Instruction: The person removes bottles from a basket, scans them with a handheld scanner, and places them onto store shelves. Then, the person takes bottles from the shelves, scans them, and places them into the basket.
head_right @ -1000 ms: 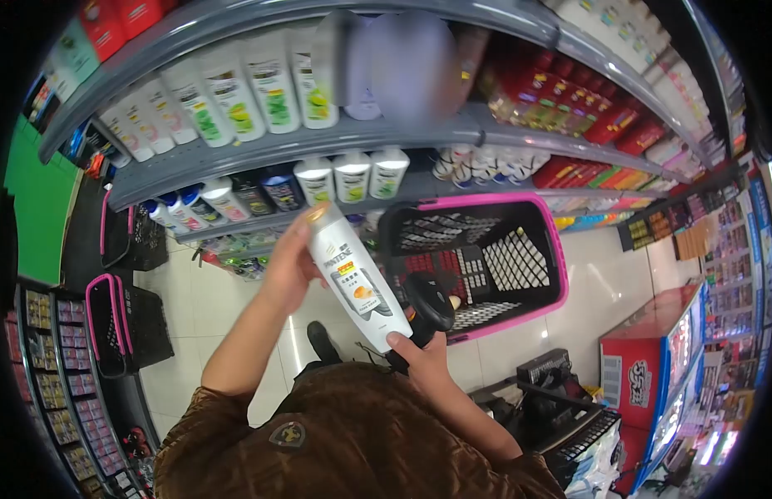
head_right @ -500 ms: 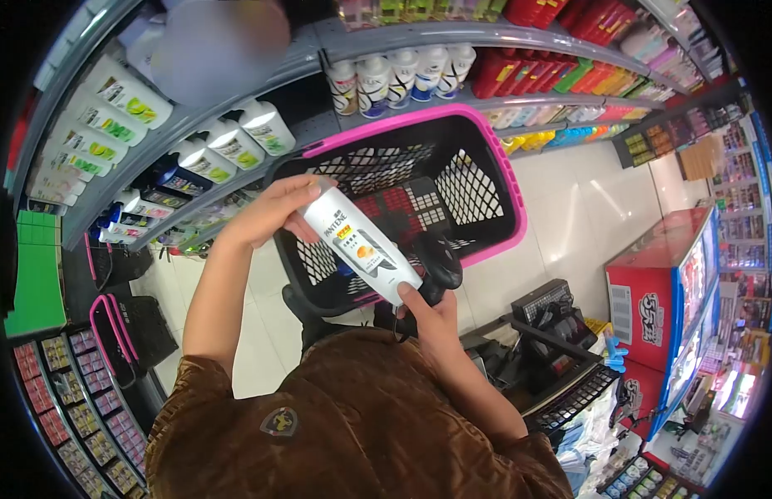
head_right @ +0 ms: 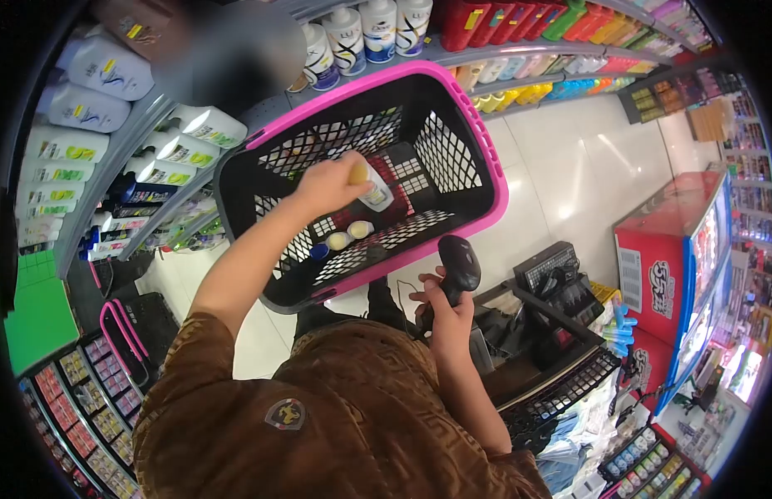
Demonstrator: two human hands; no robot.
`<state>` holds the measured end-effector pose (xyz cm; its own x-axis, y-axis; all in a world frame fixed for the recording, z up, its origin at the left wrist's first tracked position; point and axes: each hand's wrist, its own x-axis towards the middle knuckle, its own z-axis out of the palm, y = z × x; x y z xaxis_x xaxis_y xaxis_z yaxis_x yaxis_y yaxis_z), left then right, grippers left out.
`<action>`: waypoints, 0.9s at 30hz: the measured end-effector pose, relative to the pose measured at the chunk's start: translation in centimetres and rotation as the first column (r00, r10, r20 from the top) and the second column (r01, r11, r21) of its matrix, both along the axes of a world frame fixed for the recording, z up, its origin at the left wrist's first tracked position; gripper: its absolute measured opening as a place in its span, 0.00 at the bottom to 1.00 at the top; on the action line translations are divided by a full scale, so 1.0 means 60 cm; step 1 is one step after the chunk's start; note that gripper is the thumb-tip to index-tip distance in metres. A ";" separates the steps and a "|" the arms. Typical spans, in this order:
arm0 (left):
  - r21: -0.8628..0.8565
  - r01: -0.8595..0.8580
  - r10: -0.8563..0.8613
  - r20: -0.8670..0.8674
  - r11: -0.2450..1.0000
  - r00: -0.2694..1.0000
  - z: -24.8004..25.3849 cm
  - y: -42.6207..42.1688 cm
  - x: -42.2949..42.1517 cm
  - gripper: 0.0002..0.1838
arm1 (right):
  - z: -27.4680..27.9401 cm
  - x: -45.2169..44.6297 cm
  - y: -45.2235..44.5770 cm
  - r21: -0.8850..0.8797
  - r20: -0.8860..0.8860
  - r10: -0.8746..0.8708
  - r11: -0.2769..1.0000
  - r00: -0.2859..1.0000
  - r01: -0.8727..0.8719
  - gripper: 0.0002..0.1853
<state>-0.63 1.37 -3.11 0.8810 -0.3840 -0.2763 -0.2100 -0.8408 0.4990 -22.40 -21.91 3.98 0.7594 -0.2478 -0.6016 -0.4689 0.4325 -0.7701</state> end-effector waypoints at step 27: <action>0.040 0.136 -0.096 -0.517 0.990 0.850 -0.349 -0.092 -0.050 0.25 | -0.020 -0.022 -0.020 -0.024 -0.095 -0.006 1.000 0.995 0.003 0.18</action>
<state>-3.65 -4.13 -24.07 0.5564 -0.4362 -0.7072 -0.0395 -0.8641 0.5018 -23.73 -23.13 2.77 0.6977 -0.2659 -0.6652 -0.5389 0.4170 -0.7319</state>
